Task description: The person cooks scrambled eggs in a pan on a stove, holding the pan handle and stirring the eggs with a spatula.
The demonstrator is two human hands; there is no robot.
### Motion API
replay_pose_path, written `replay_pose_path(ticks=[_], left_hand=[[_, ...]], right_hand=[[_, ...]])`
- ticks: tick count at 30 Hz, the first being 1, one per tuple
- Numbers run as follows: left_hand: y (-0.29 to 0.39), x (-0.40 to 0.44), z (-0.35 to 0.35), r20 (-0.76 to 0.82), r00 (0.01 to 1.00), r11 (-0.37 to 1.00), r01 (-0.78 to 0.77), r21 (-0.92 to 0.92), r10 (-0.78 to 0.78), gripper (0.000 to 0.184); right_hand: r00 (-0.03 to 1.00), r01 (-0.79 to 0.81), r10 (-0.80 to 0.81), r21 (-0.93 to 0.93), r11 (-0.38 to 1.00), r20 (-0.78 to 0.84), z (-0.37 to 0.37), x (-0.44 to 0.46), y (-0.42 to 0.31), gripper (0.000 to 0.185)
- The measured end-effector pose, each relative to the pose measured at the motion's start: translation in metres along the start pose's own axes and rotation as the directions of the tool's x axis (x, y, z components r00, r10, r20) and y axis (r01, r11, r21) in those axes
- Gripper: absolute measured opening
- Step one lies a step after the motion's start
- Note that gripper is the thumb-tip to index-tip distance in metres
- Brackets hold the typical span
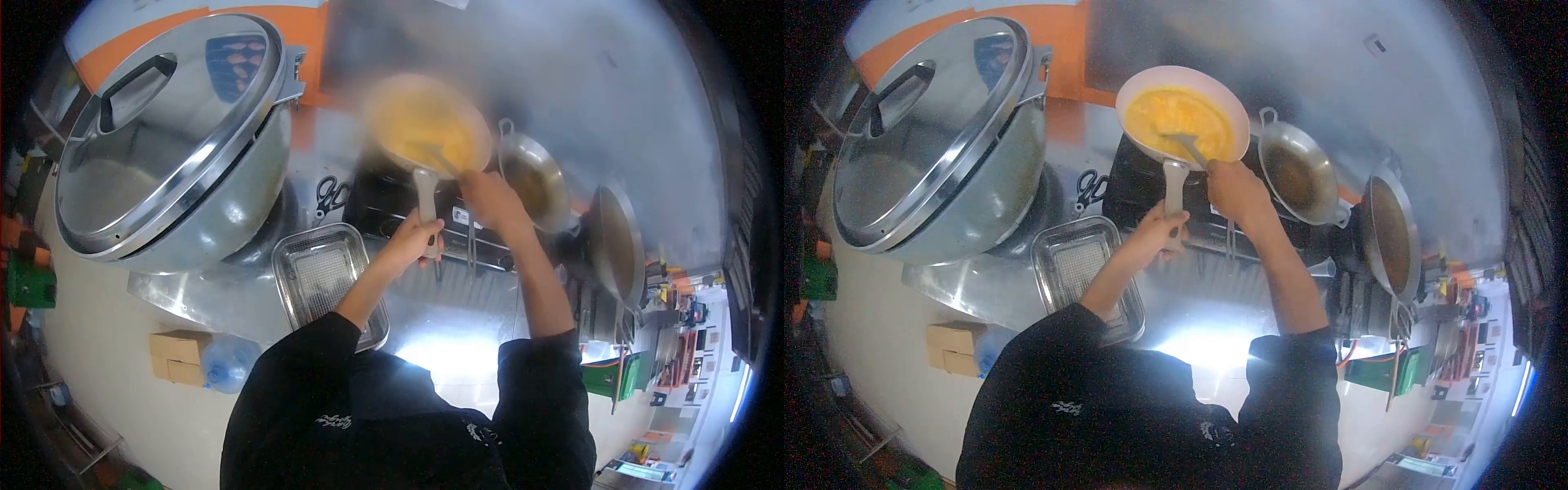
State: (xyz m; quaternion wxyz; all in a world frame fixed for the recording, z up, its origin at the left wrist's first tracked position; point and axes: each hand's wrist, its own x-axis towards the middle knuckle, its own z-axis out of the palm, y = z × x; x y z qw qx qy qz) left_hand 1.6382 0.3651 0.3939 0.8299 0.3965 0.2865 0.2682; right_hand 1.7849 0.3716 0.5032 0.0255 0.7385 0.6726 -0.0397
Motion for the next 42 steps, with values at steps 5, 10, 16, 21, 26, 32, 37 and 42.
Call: replay_pose_path(ticks=[5, 10, 16, 21, 26, 32, 37, 42], left_hand=[[0.002, -0.001, 0.0, -0.002, 1.0, 1.0, -0.003, 0.007, 0.003, 0.026], [0.004, -0.004, 0.001, -0.007, 1.0, 1.0, 0.008, 0.019, -0.008, 0.026], [0.006, -0.004, 0.001, -0.004, 1.0, 1.0, -0.004, 0.024, 0.004, 0.026], [0.0, -0.001, -0.001, -0.029, 0.999, 1.0, 0.023, 0.0, -0.023, 0.028], [-0.002, 0.002, -0.001, -0.041, 0.999, 1.0, 0.005, -0.006, -0.005, 0.025], [0.004, -0.003, 0.0, -0.035, 0.999, 1.0, 0.016, -0.007, -0.016, 0.027], [0.004, -0.002, -0.003, 0.002, 1.0, 1.0, 0.009, -0.001, -0.009, 0.022], [0.006, -0.002, -0.002, -0.003, 1.0, 1.0, 0.006, 0.008, -0.006, 0.021]], right_hand=[[0.996, 0.088, -0.088, 0.052, 0.995, -0.003, -0.009, -0.016, 0.013, 0.021], [0.99, 0.127, -0.131, 0.105, 0.986, 0.041, -0.032, -0.02, 0.018, 0.022], [0.99, 0.142, -0.142, 0.022, 0.99, 0.0, -0.023, -0.009, 0.008, 0.022], [0.995, 0.096, -0.096, 0.025, 0.995, -0.019, -0.009, 0.015, -0.003, 0.022], [0.986, 0.143, -0.138, 0.055, 0.988, -0.092, -0.007, 0.041, -0.011, 0.021], [0.988, 0.134, -0.134, -0.007, 0.991, -0.077, 0.008, 0.087, -0.008, 0.023], [0.984, 0.161, -0.16, 0.0, 0.987, -0.083, 0.011, 0.107, -0.001, 0.023], [0.986, 0.107, -0.11, -0.031, 0.994, -0.129, 0.028, 0.127, 0.017, 0.024]])
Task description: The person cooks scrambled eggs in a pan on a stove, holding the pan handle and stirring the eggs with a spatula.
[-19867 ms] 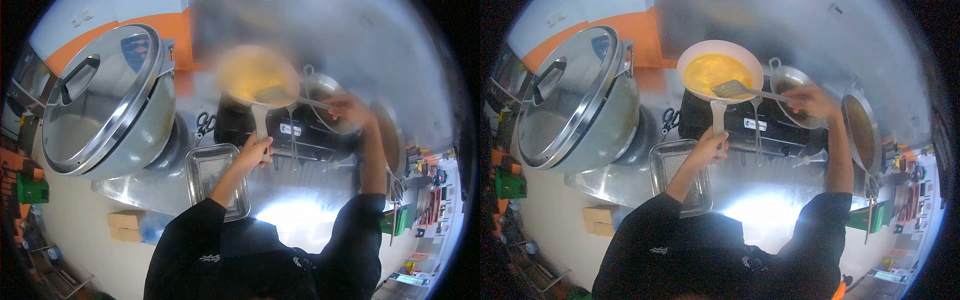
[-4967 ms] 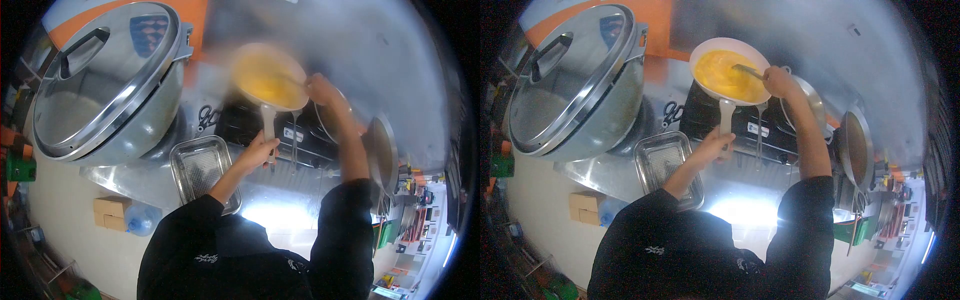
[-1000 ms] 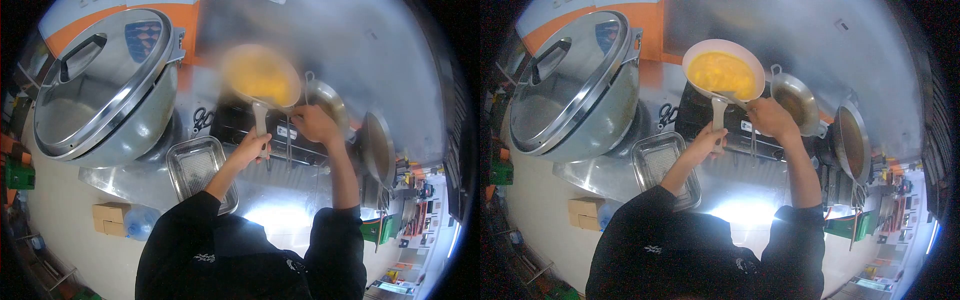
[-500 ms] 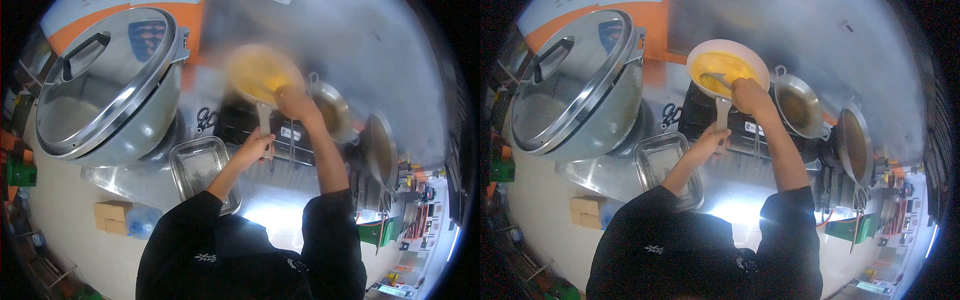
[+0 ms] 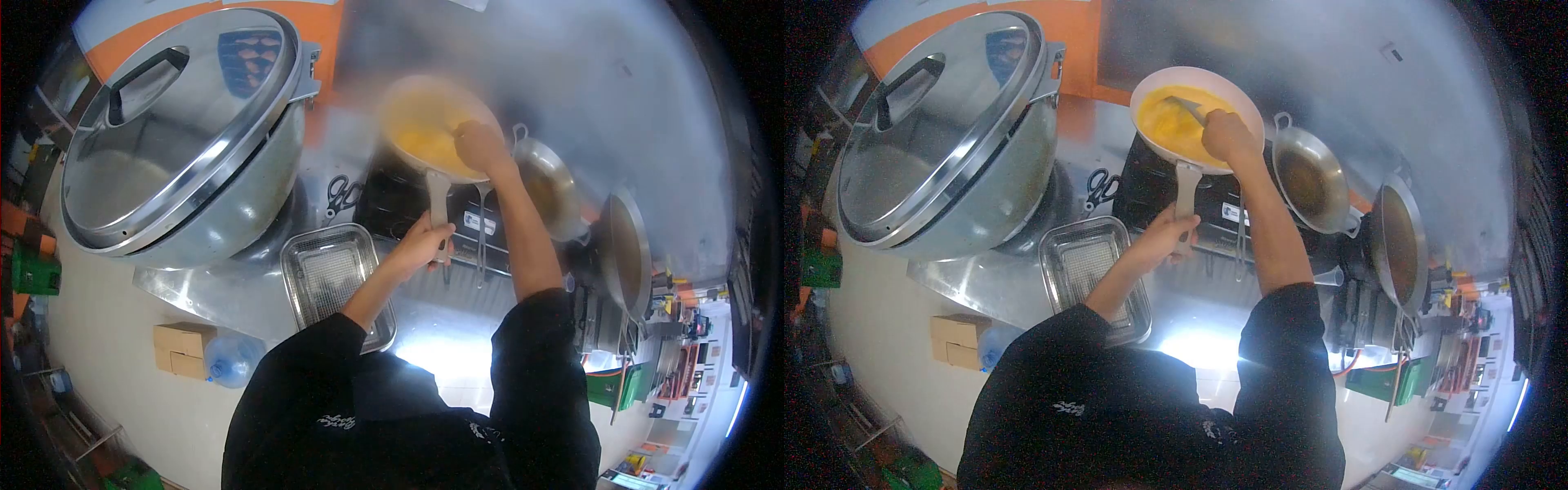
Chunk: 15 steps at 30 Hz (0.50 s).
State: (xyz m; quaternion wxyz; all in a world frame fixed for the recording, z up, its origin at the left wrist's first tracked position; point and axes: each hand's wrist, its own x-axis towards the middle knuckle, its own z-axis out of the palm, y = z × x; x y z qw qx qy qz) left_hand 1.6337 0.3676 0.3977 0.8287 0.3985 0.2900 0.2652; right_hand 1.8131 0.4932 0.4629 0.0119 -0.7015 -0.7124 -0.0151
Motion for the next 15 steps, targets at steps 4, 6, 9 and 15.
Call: replay_pose_path(ticks=[4, 6, 9, 15], left_hand=[[0.002, -0.002, 0.0, -0.002, 1.0, 1.0, 0.006, 0.005, -0.006, 0.021], [0.001, -0.001, 0.0, 0.003, 1.0, 1.0, 0.003, 0.002, -0.003, 0.021], [0.001, 0.0, 0.0, -0.011, 1.0, 1.0, 0.015, 0.015, -0.015, 0.023], [-0.003, 0.003, -0.003, 0.003, 1.0, 1.0, 0.007, 0.006, -0.007, 0.024]], right_hand=[[0.999, 0.032, -0.031, -0.076, 0.997, 0.02, 0.019, 0.015, 0.025, 0.025], [1.0, 0.028, -0.027, -0.054, 0.998, 0.009, 0.025, 0.018, 0.033, 0.025], [0.999, -0.013, 0.016, 0.052, 0.999, -0.046, 0.011, 0.002, 0.025, 0.025], [0.987, 0.136, -0.138, -0.028, 0.99, -0.085, 0.029, -0.008, 0.036, 0.025]])
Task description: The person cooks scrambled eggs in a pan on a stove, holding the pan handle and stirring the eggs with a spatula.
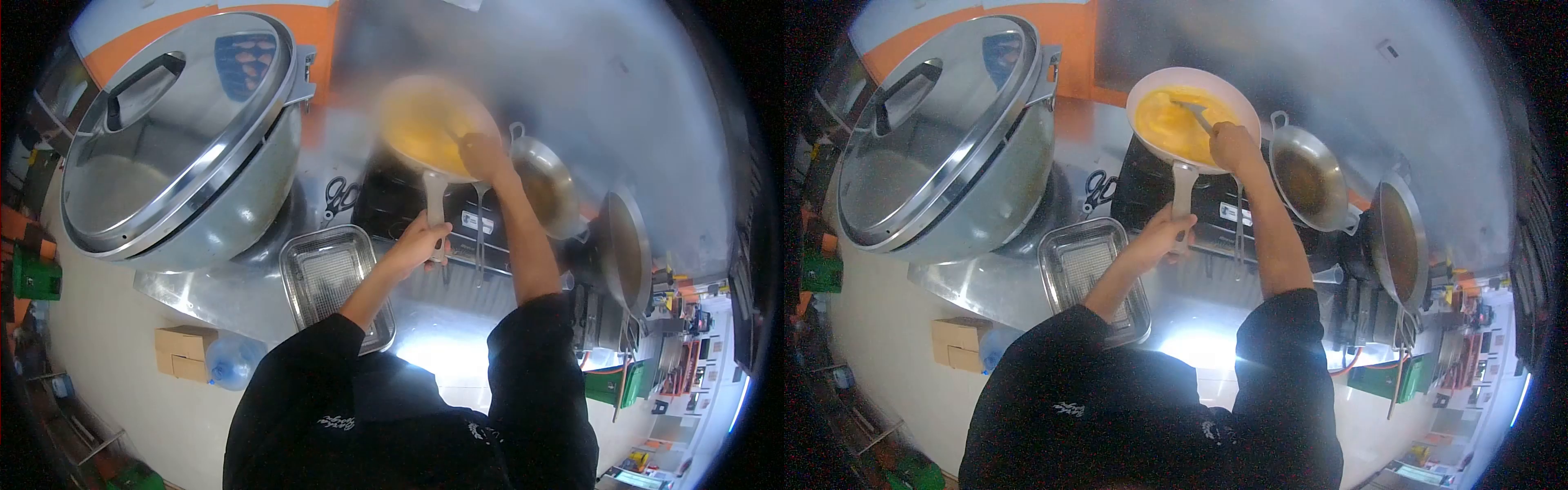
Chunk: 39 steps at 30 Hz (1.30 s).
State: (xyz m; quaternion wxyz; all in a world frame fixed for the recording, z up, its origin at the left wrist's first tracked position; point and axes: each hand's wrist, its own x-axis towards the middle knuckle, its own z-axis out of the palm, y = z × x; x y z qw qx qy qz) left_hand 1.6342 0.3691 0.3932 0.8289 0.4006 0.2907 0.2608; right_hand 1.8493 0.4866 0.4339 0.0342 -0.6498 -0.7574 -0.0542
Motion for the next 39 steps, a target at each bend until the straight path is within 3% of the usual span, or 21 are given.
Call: replay_pose_path(ticks=[5, 8, 11, 17, 23, 29, 33, 36, 39], left_hand=[[0.003, -0.003, 0.004, -0.062, 0.997, 0.998, 0.055, 0.005, -0.055, 0.024], [-0.004, 0.002, 0.001, -0.045, 0.999, 1.0, 0.021, -0.017, -0.022, 0.025], [0.0, -0.001, 0.003, -0.036, 0.999, 1.0, 0.005, -0.023, -0.006, 0.026], [-0.001, 0.0, 0.002, -0.024, 1.0, 1.0, 0.002, -0.03, -0.002, 0.026], [-0.002, 0.0, 0.002, -0.025, 1.0, 0.999, 0.004, -0.051, -0.005, 0.022], [-0.002, 0.0, 0.001, 0.0, 1.0, 0.997, 0.004, -0.071, -0.004, 0.021], [-0.003, 0.001, 0.0, 0.017, 1.0, 1.0, -0.003, -0.016, 0.003, 0.026], [-0.003, -0.001, 0.0, 0.005, 1.0, 0.999, -0.007, -0.042, 0.007, 0.024], [0.0, -0.004, 0.002, -0.016, 1.0, 0.999, 0.007, -0.045, -0.008, 0.024]], right_hand=[[0.997, -0.057, 0.055, 0.036, 0.998, 0.049, -0.006, -0.025, -0.015, 0.025], [0.982, -0.176, 0.165, 0.133, 0.975, 0.089, -0.037, -0.052, -0.043, 0.025], [0.954, -0.265, 0.246, 0.094, 0.96, 0.172, -0.059, -0.073, -0.059, 0.025], [0.948, -0.283, 0.233, 0.241, 0.929, 0.215, -0.081, -0.108, -0.053, 0.027], [0.968, -0.224, 0.189, 0.221, 0.949, 0.167, -0.092, -0.128, -0.041, 0.028], [0.938, -0.324, 0.345, 0.38, 0.866, 0.014, -0.11, -0.148, -0.026, 0.028], [0.968, -0.235, 0.252, 0.299, 0.925, -0.018, -0.115, -0.152, -0.012, 0.027], [0.951, -0.283, 0.307, 0.309, 0.908, -0.029, -0.128, -0.153, -0.022, 0.026], [0.941, -0.337, 0.335, 0.145, 0.93, 0.04, -0.152, -0.151, -0.027, 0.027]])
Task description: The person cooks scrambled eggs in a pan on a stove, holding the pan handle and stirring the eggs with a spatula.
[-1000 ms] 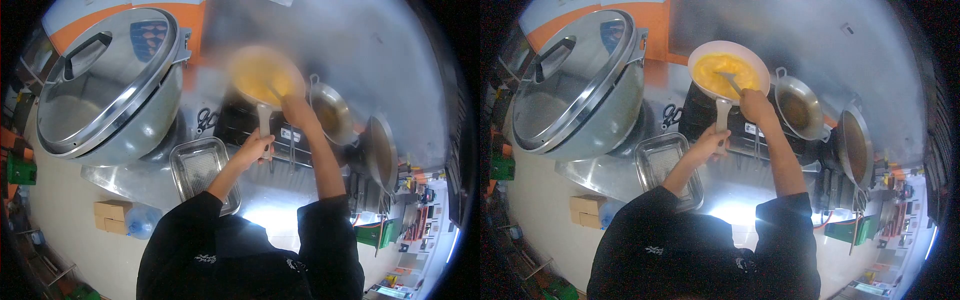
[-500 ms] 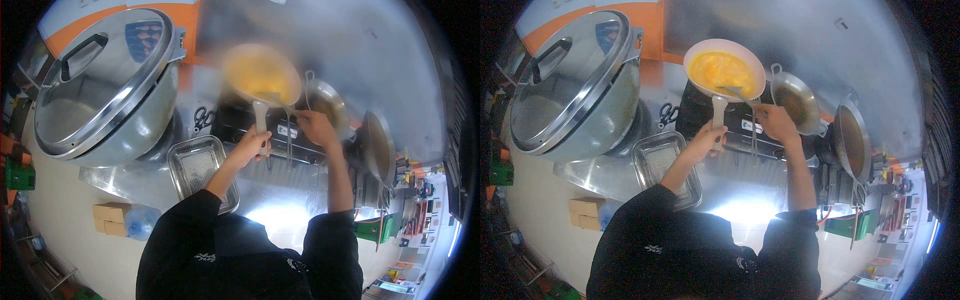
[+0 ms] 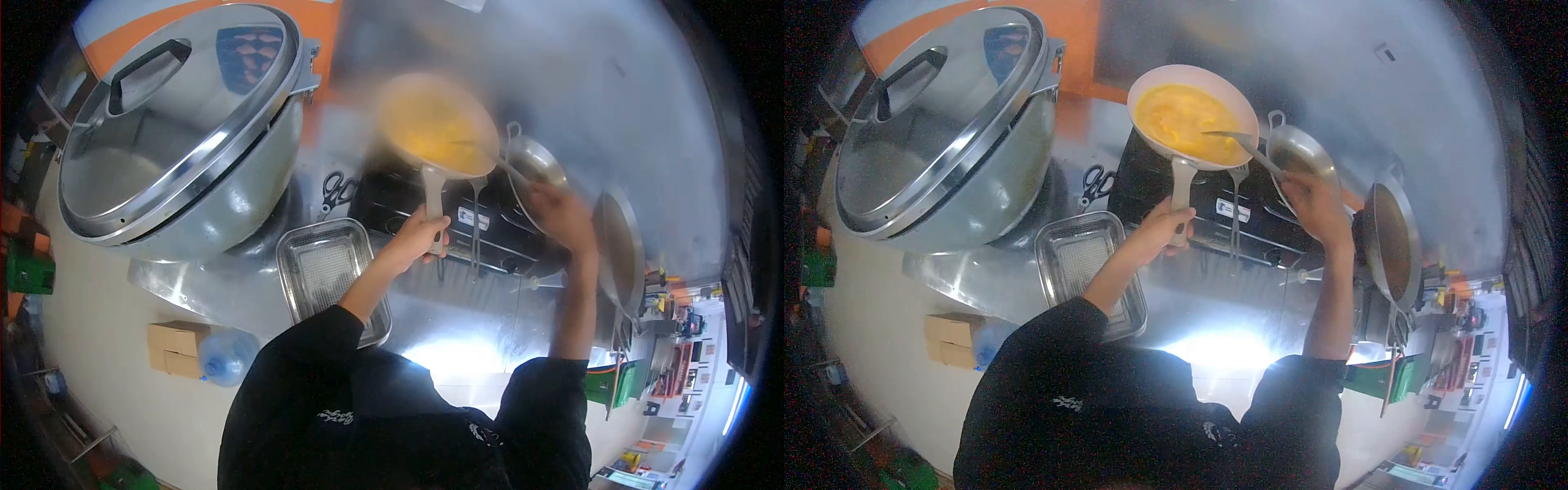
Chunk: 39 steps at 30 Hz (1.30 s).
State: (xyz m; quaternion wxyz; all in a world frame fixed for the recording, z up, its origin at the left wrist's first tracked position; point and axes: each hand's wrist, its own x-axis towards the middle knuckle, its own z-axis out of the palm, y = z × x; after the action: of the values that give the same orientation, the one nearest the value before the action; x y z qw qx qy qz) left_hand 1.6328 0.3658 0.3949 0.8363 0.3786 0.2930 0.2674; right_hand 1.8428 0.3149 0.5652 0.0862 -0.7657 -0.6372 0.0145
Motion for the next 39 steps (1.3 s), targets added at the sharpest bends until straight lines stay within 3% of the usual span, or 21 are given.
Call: replay_pose_path(ticks=[1, 7, 16, 19, 28, 31, 37, 39], left_hand=[[0.002, -0.001, 0.001, -0.007, 1.0, 1.0, 0.001, 0.016, -0.001, 0.024], [-0.001, 0.0, 0.001, -0.019, 1.0, 0.999, -0.019, 0.039, 0.02, 0.024], [-0.008, 0.002, 0.006, -0.087, 0.994, 0.998, -0.065, 0.007, 0.066, 0.023], [-0.009, 0.003, 0.005, -0.079, 0.995, 0.998, -0.067, -0.009, 0.066, 0.021], [0.003, -0.001, 0.002, -0.054, 0.999, 1.0, -0.01, 0.009, 0.011, 0.03], [0.002, 0.001, -0.001, -0.045, 0.999, 0.999, -0.006, 0.052, 0.008, 0.031], [0.0, 0.002, -0.002, -0.038, 0.999, 0.998, -0.008, 0.061, 0.011, 0.027], [0.001, 0.002, -0.002, -0.031, 0.999, 0.998, -0.01, 0.063, 0.012, 0.025]], right_hand=[[0.999, 0.018, -0.02, 0.029, 0.999, 0.045, -0.003, 0.004, 0.008, 0.028], [0.994, 0.018, 0.008, -0.241, 0.97, 0.108, -0.032, -0.001, -0.026, 0.027], [0.977, 0.101, 0.04, -0.624, 0.775, 0.208, 0.005, 0.016, -0.049, 0.019], [0.98, 0.021, 0.091, -0.543, 0.84, 0.179, 0.026, 0.028, -0.039, 0.022], [0.999, 0.035, -0.042, -0.539, 0.842, -0.001, 0.061, 0.058, -0.007, 0.023], [0.999, -0.025, 0.035, -0.497, 0.868, 0.01, 0.059, 0.067, -0.012, 0.019], [0.995, 0.077, -0.1, -0.471, 0.879, -0.024, 0.065, 0.086, 0.007, 0.021], [1.0, 0.013, -0.017, -0.45, 0.893, -0.004, 0.068, 0.099, 0.022, 0.028]])
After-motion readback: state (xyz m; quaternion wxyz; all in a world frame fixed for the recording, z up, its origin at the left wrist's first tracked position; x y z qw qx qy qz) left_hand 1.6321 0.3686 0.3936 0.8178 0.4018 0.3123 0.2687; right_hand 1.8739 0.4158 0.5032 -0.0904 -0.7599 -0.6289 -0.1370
